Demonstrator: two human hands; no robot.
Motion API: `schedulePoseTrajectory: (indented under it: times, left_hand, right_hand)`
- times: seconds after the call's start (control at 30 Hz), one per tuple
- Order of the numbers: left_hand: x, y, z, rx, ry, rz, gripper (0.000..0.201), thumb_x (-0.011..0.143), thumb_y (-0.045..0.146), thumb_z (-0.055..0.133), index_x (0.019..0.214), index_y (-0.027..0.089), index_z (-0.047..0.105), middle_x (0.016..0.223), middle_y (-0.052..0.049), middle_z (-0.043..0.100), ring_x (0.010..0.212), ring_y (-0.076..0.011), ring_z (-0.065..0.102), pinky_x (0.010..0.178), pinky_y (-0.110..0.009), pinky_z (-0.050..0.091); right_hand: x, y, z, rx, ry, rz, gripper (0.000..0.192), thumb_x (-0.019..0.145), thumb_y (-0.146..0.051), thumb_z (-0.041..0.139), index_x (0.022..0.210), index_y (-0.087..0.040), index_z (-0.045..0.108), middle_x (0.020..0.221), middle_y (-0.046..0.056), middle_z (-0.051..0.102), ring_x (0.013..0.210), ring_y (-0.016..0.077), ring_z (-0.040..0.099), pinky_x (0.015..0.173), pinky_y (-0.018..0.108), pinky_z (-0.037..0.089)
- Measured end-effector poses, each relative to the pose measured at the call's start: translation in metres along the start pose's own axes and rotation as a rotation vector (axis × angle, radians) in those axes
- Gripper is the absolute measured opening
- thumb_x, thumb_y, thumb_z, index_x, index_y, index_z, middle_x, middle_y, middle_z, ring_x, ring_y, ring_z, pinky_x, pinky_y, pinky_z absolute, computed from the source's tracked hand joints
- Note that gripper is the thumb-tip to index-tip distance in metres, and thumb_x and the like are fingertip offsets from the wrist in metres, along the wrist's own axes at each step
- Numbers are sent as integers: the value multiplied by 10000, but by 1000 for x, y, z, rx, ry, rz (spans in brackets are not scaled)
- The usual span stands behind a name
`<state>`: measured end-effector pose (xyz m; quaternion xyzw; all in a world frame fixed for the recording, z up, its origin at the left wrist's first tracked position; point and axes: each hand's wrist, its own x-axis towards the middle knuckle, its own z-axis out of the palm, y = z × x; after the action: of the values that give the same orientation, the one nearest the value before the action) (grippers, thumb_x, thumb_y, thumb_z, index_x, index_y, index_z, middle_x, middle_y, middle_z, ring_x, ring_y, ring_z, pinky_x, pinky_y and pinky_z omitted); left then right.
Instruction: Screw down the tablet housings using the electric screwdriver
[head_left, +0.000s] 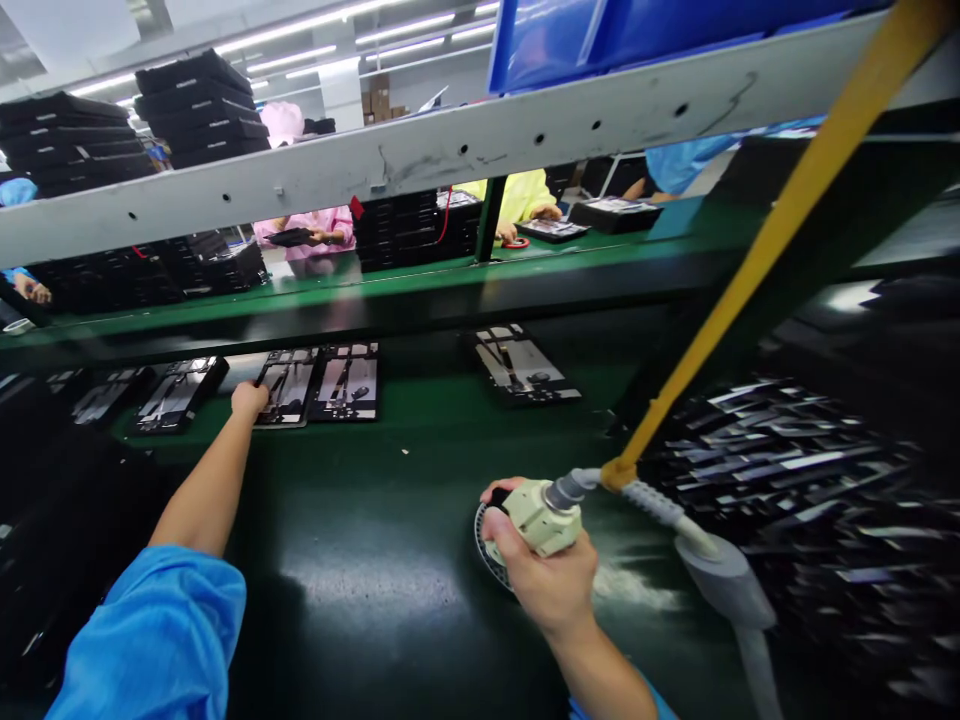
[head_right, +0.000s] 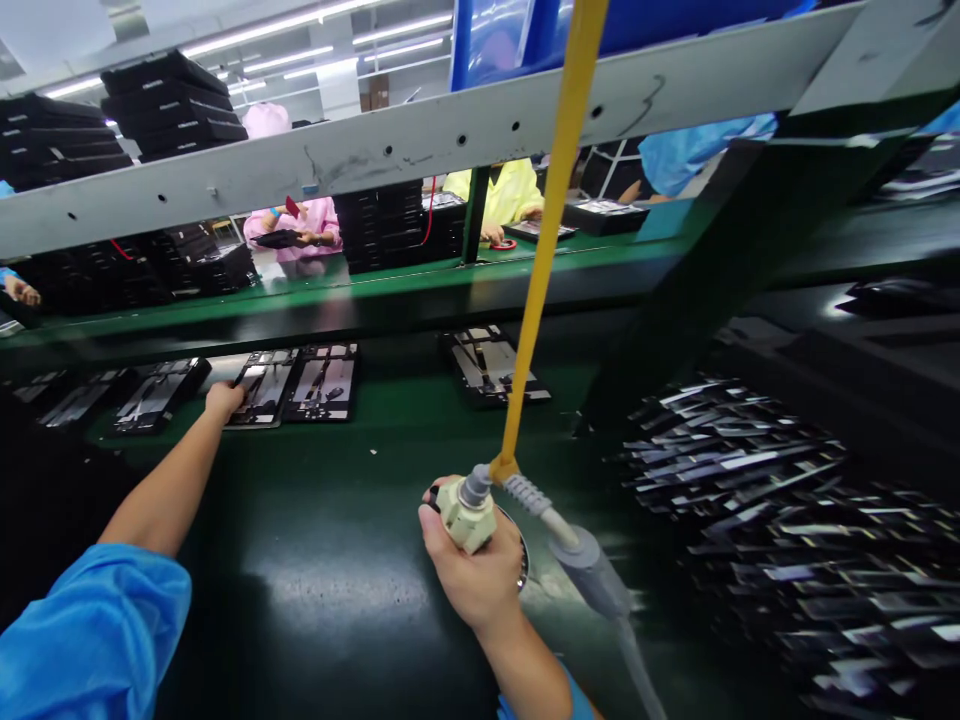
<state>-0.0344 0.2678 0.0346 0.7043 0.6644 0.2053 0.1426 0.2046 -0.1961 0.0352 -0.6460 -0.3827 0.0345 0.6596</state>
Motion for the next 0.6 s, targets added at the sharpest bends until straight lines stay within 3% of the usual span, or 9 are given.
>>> schedulePoseTrajectory:
  times: [0.13, 0.3, 0.43, 0.6]
  left_hand:
    - [-20, 25, 15, 85, 28, 105, 415, 989, 391, 649, 1333, 164, 598, 1367, -129, 597, 1198, -274, 620, 1004, -504, 546]
    - [-45, 60, 44, 133, -59, 235, 374, 989, 391, 648, 1284, 163, 628, 1343, -125, 616, 1196, -267, 622, 1017, -501, 537]
    - [-51, 76, 53, 123, -82, 203, 402, 983, 387, 658, 1304, 149, 616, 1350, -135, 609, 1198, -275, 622, 1011, -502, 542]
    - [-42, 88, 51, 23, -127, 84, 415, 976, 378, 671, 1306, 134, 611, 1330, -144, 615, 1168, -270, 636, 981, -480, 561]
  right_hand:
    - [-2, -1, 0, 10, -14, 10, 174, 838, -276, 739, 995, -230, 681, 859, 25, 731, 728, 196, 733, 633, 296, 592]
    - [-1, -7, 0, 8, 12, 21, 162, 831, -286, 734, 975, -230, 685, 847, 27, 742, 693, 191, 726, 628, 300, 596]
    - [2, -11, 0, -4, 16, 8, 153, 832, -294, 724, 964, -229, 684, 833, 30, 750, 704, 200, 733, 628, 304, 604]
    - [1, -13, -1, 22, -4, -11, 158, 841, -277, 720, 989, -238, 680, 853, 21, 749, 715, 198, 740, 641, 305, 615]
